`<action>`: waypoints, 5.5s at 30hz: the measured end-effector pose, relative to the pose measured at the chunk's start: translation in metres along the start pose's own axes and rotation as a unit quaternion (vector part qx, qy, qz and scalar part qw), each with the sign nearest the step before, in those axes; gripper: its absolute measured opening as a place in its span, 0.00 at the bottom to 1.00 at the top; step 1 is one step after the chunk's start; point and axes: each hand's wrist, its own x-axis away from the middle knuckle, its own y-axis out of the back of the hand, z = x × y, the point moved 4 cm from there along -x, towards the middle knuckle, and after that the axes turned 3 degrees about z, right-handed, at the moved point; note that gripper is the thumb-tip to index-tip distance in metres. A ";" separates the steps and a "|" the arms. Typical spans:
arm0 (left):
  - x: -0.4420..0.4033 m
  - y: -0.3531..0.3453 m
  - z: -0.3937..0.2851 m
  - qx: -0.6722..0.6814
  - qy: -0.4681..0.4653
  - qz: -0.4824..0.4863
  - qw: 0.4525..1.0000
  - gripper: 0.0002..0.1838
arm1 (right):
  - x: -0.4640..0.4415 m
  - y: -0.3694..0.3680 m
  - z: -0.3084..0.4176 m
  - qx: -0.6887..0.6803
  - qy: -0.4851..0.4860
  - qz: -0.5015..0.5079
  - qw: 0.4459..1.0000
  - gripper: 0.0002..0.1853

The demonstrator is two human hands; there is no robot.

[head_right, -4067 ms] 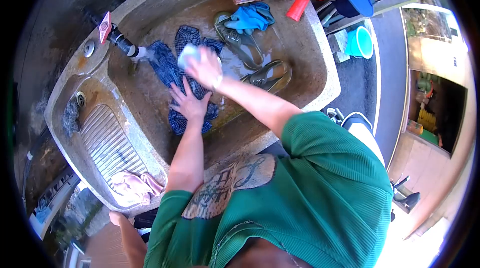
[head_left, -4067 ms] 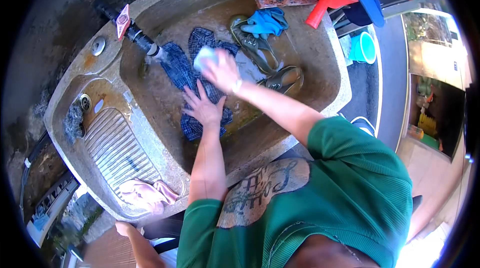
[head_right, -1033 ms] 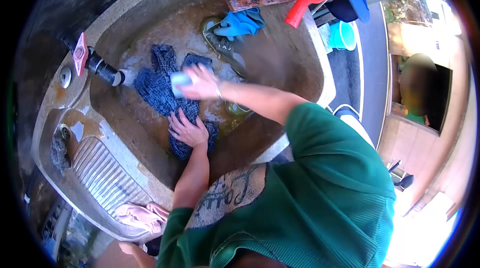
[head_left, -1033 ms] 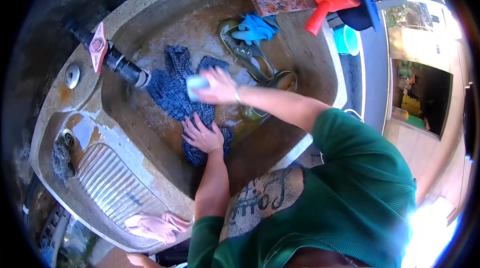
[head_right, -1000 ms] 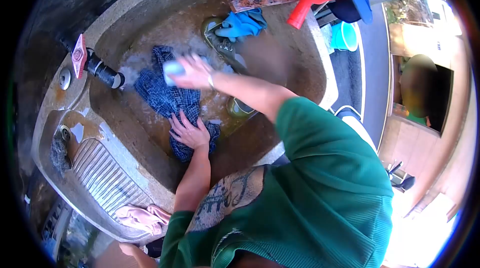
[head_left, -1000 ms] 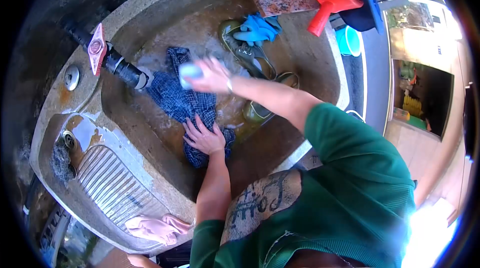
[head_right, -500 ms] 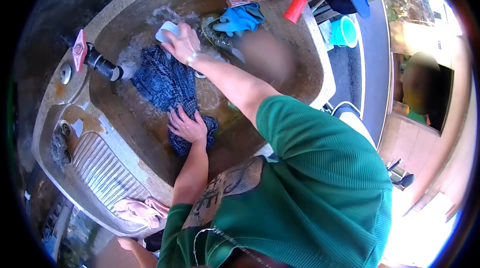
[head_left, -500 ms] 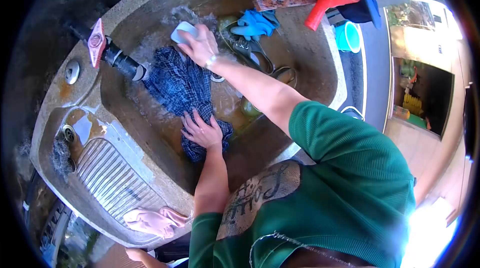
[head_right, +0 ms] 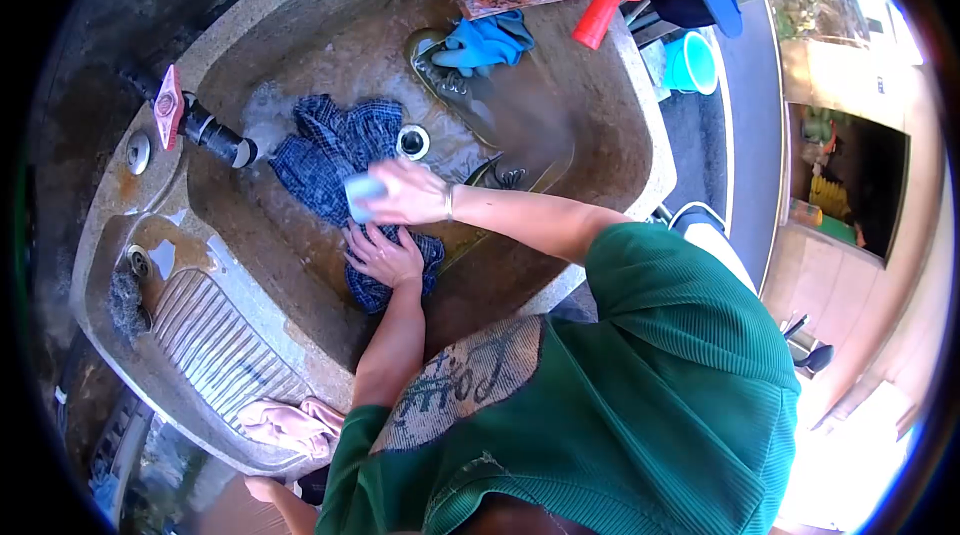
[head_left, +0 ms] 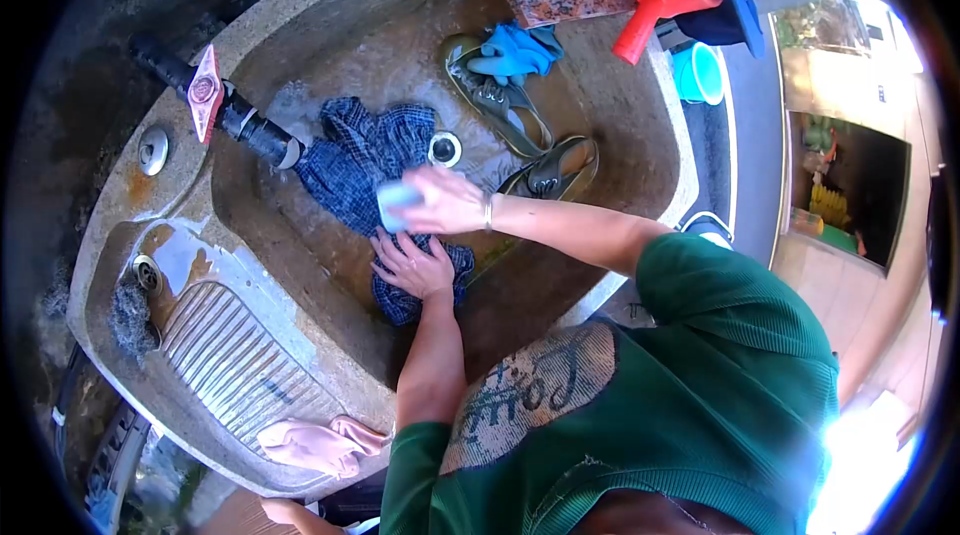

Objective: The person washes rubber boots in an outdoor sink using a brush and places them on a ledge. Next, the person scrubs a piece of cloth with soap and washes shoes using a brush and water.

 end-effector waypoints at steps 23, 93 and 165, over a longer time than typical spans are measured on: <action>-0.011 0.045 -0.019 -0.026 0.054 0.238 0.969 0.66 | -0.051 0.050 -0.041 -0.130 -0.145 -0.163 0.967 0.22; -0.048 0.284 -0.123 0.249 -0.470 -0.239 0.812 0.24 | 0.088 0.034 -0.053 0.224 -0.154 -0.104 0.957 0.24; -0.052 0.282 0.212 0.399 0.193 -0.203 0.873 0.24 | 0.015 0.075 -0.011 0.055 -0.254 0.076 0.963 0.10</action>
